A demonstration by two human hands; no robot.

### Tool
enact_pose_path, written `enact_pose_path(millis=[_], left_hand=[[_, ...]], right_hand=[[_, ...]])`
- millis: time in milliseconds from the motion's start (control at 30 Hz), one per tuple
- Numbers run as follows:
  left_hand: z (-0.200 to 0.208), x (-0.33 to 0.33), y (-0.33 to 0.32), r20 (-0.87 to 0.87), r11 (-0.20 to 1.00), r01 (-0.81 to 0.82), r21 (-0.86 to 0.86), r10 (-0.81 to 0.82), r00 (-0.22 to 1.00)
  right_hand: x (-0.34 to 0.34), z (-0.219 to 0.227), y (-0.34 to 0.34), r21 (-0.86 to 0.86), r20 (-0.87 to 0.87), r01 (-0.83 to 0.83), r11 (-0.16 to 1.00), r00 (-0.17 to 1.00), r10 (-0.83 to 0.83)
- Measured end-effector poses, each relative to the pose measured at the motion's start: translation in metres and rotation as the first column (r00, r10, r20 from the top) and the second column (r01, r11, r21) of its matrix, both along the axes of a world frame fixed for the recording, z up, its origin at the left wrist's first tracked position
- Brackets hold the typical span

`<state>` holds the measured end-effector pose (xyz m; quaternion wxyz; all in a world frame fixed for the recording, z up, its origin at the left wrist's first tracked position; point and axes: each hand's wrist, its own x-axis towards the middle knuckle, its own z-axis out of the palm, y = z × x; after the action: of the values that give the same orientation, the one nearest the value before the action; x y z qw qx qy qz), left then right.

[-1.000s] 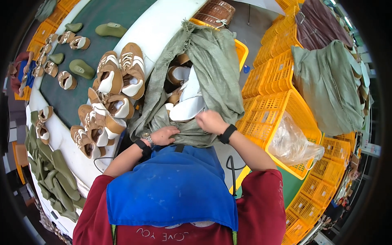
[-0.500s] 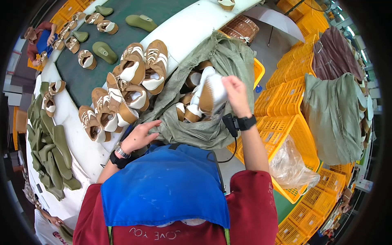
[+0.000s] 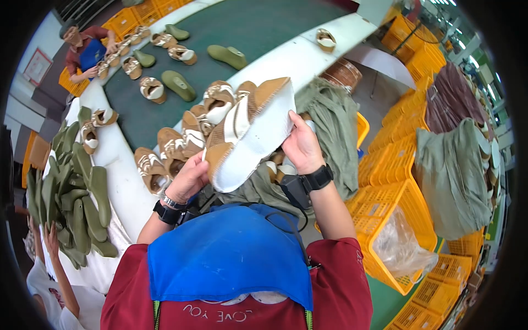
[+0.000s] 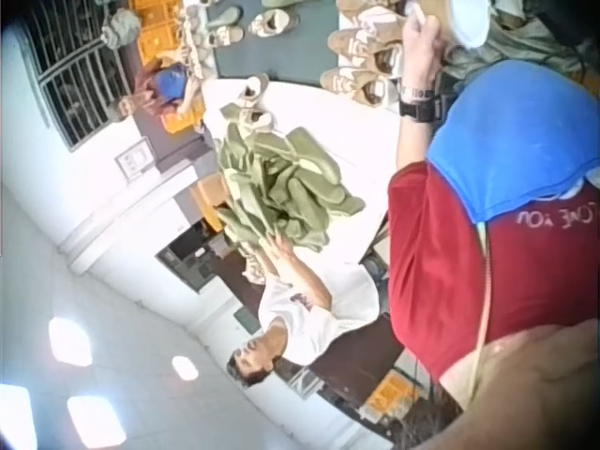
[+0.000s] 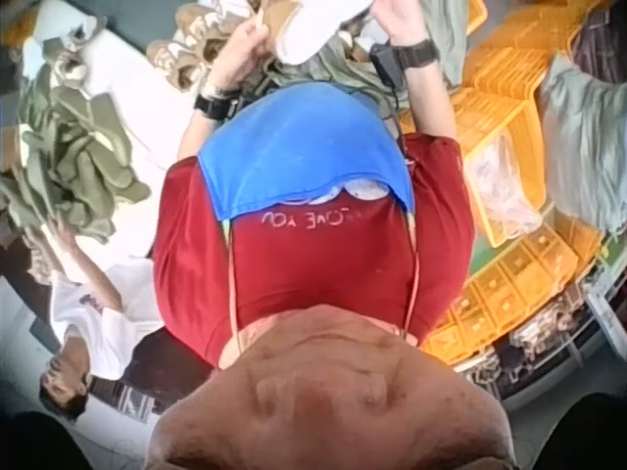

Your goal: Organizing shoes and shoe lasts on a conveyor belt and workstation in a shoe factory.

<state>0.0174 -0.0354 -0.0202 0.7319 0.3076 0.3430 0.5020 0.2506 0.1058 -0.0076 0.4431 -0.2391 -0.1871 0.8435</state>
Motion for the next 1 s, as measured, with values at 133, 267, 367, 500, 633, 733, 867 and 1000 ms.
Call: enact_pose_path(millis=[133, 267, 367, 500, 633, 733, 867, 1000], left_hand=[[0.001, -0.044, -0.026, 0.346, 0.999, -0.037, 0.006, 0.033, 0.938], [-0.010, -0.085, -0.051, 0.576, 0.995, 0.017, 0.096, -0.070, 0.814], [0.001, -0.095, -0.073, 0.146, 0.927, -0.367, -0.074, 0.374, 0.916], [0.004, -0.126, -0.099, 0.123, 0.906, -0.422, 0.009, 0.418, 0.900], [0.019, -0.168, -0.123, 0.013, 0.905, -0.393, 0.165, 0.396, 0.918], [0.036, -0.195, -0.136, -0.128, 0.900, -0.345, 0.267, 0.389, 0.912], [0.054, -0.228, -0.143, -0.474, 0.911, -0.333, 0.241, 0.410, 0.779], [0.040, -0.273, -0.143, -0.842, 0.938, -0.285, 0.198, 0.312, 0.441]], right_hand=[[-0.040, 0.020, -0.013, 0.020, 0.114, -0.097, 0.995, 0.989, 0.094], [-0.082, 0.032, -0.022, 0.135, 0.128, -0.255, 0.957, 0.963, 0.239], [-0.109, 0.031, -0.024, 0.572, 0.437, -0.225, 0.789, 0.898, -0.060], [-0.146, 0.025, -0.021, 0.504, 0.463, -0.265, 0.822, 0.887, 0.002], [-0.175, 0.027, -0.016, 0.330, 0.547, -0.376, 0.866, 0.824, 0.149], [-0.197, 0.032, -0.024, 0.390, 0.598, -0.426, 0.816, 0.791, 0.126], [-0.197, 0.019, -0.034, 0.490, 0.688, -0.502, 0.712, 0.725, 0.038], [-0.176, -0.005, -0.045, 0.457, 0.758, -0.514, 0.726, 0.652, -0.015]])
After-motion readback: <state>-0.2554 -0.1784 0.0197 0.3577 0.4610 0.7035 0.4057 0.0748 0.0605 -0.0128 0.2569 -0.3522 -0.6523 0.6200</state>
